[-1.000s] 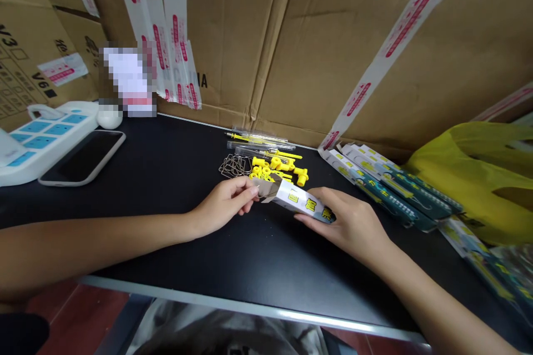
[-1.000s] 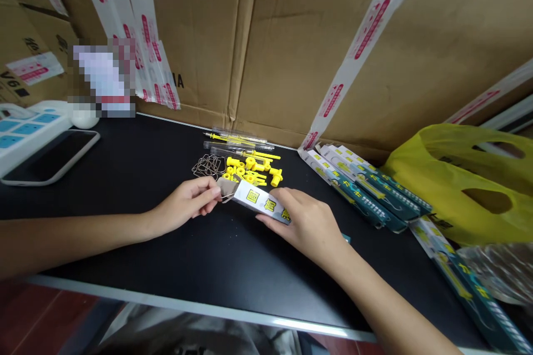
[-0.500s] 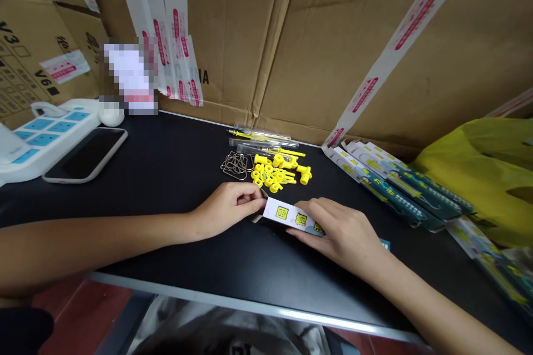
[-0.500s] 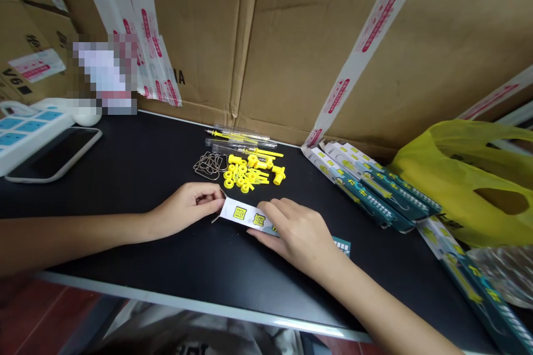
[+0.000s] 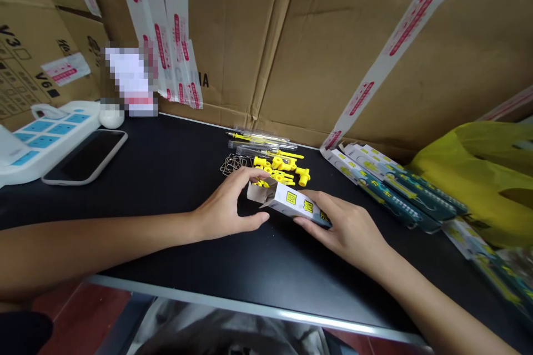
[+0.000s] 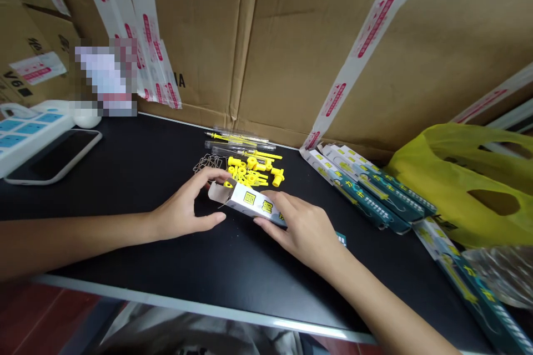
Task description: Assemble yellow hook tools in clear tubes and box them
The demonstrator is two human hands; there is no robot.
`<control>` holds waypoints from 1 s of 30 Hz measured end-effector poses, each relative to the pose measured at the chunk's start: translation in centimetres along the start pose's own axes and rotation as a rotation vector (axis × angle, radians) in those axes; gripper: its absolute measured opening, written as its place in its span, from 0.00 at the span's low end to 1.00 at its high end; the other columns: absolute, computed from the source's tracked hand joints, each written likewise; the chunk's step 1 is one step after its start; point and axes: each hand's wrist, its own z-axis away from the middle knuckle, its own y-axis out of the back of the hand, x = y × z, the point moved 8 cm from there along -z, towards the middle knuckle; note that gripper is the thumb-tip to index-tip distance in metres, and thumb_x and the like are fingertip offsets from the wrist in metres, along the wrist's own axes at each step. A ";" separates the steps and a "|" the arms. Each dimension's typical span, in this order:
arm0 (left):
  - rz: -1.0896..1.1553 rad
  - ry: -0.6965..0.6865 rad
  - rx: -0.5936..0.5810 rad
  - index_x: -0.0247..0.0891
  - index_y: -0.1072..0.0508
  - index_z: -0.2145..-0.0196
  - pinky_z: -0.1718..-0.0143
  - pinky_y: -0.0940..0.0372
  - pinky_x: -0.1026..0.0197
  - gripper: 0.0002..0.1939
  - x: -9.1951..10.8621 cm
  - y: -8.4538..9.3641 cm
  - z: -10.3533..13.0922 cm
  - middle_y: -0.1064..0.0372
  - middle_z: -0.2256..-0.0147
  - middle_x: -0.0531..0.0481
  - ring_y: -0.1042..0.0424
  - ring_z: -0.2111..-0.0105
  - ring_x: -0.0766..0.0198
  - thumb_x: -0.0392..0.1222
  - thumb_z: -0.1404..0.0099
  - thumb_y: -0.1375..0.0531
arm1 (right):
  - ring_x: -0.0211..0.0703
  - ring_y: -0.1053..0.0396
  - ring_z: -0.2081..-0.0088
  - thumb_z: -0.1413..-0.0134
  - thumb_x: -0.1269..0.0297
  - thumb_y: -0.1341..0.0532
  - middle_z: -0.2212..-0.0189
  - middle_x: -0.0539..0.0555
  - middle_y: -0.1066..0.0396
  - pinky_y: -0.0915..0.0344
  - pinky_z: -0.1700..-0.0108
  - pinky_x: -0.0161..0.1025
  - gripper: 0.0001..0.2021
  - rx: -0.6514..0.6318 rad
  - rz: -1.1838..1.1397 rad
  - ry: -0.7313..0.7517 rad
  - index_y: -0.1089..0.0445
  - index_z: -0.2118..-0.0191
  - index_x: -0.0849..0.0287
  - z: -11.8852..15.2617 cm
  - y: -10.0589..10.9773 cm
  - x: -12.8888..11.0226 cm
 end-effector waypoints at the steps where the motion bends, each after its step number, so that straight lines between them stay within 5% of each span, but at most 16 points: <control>1: 0.000 -0.004 0.009 0.40 0.40 0.49 0.48 0.43 0.56 0.24 0.0 0.1 0.0 0.38 0.51 0.45 0.38 0.50 0.58 0.37 0.43 0.39 | 0.48 0.25 0.61 0.42 0.54 0.45 0.58 0.58 0.26 0.30 0.63 0.40 0.18 -0.002 -0.001 0.002 0.37 0.50 0.60 0.0 0.0 -0.1; 7: 0.102 -0.008 0.018 0.38 0.35 0.63 0.52 0.40 0.57 0.07 -0.6 -0.2 -0.3 0.34 0.58 0.47 0.34 0.55 0.61 0.34 0.40 0.44 | 0.46 0.26 0.64 0.41 0.55 0.45 0.60 0.57 0.26 0.31 0.65 0.39 0.17 -0.038 -0.022 0.056 0.37 0.51 0.59 0.2 -0.3 -1.0; 17: 0.196 0.062 -0.099 0.39 0.38 0.61 0.54 0.40 0.61 0.06 -0.7 -1.1 0.0 0.34 0.57 0.49 0.34 0.56 0.64 0.36 0.37 0.45 | 0.45 0.27 0.65 0.41 0.55 0.45 0.63 0.56 0.26 0.34 0.66 0.38 0.17 -0.061 -0.026 0.059 0.38 0.50 0.59 0.3 -0.5 -1.2; 22: 0.059 0.029 -0.199 0.38 0.35 0.62 0.63 0.41 0.65 0.05 -0.2 -1.4 0.2 0.34 0.64 0.52 0.36 0.66 0.68 0.36 0.34 0.49 | 0.45 0.27 0.65 0.41 0.55 0.45 0.63 0.56 0.26 0.34 0.66 0.38 0.17 -0.068 -0.031 0.058 0.37 0.51 0.59 0.1 -0.7 -1.1; 30: 0.214 0.151 -0.116 0.37 0.37 0.66 0.74 0.44 0.68 0.05 -1.5 -1.3 0.2 0.40 0.70 0.56 0.41 0.75 0.73 0.38 0.39 0.43 | 0.44 0.28 0.66 0.41 0.54 0.45 0.65 0.56 0.27 0.35 0.68 0.37 0.18 -0.053 -0.014 0.097 0.37 0.50 0.60 0.3 -0.6 -1.5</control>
